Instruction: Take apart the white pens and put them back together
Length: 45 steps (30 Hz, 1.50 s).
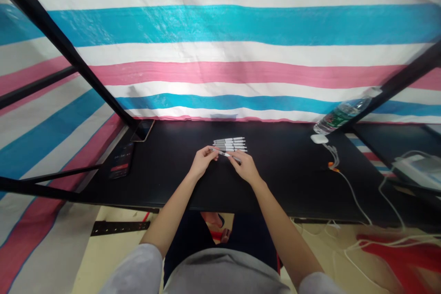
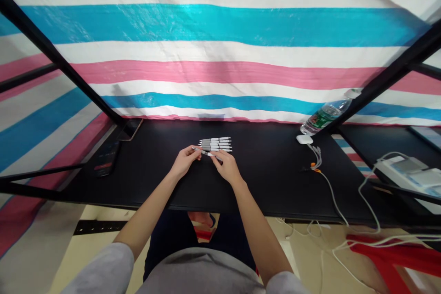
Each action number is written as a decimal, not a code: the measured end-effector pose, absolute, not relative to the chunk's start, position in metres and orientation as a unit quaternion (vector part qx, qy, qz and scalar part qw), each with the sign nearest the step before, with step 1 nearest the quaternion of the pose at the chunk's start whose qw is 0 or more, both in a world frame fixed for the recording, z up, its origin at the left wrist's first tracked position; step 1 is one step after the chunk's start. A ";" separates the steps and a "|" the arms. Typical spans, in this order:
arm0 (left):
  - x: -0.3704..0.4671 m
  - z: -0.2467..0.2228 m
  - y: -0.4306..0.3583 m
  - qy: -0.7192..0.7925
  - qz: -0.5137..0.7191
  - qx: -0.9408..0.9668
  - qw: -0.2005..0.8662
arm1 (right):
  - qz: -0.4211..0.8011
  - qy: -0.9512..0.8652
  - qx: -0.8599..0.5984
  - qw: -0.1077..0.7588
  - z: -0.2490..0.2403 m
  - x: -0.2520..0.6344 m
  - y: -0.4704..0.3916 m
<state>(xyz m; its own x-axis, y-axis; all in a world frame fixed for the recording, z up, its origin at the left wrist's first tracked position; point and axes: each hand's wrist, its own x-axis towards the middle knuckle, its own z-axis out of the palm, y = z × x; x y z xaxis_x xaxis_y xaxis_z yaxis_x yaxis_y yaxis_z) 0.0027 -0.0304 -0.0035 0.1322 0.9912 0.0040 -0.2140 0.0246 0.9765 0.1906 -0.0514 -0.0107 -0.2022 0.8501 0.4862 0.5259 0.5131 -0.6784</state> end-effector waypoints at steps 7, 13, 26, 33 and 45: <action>0.003 -0.003 -0.031 0.411 0.511 0.478 0.584 | 0.213 -0.736 -0.480 0.427 -0.011 0.191 -0.051; 0.002 -0.007 -0.030 0.408 0.514 0.484 0.579 | 0.200 -0.752 -0.450 0.439 -0.009 0.190 -0.052; 0.003 -0.007 -0.029 0.407 0.523 0.471 0.582 | 0.197 -0.746 -0.463 0.436 -0.009 0.190 -0.052; 0.003 -0.006 -0.029 0.408 0.517 0.470 0.588 | 0.217 -0.741 -0.477 0.420 -0.012 0.190 -0.052; 0.003 -0.008 -0.029 0.410 0.513 0.477 0.584 | 0.210 -0.745 -0.471 0.424 -0.010 0.190 -0.052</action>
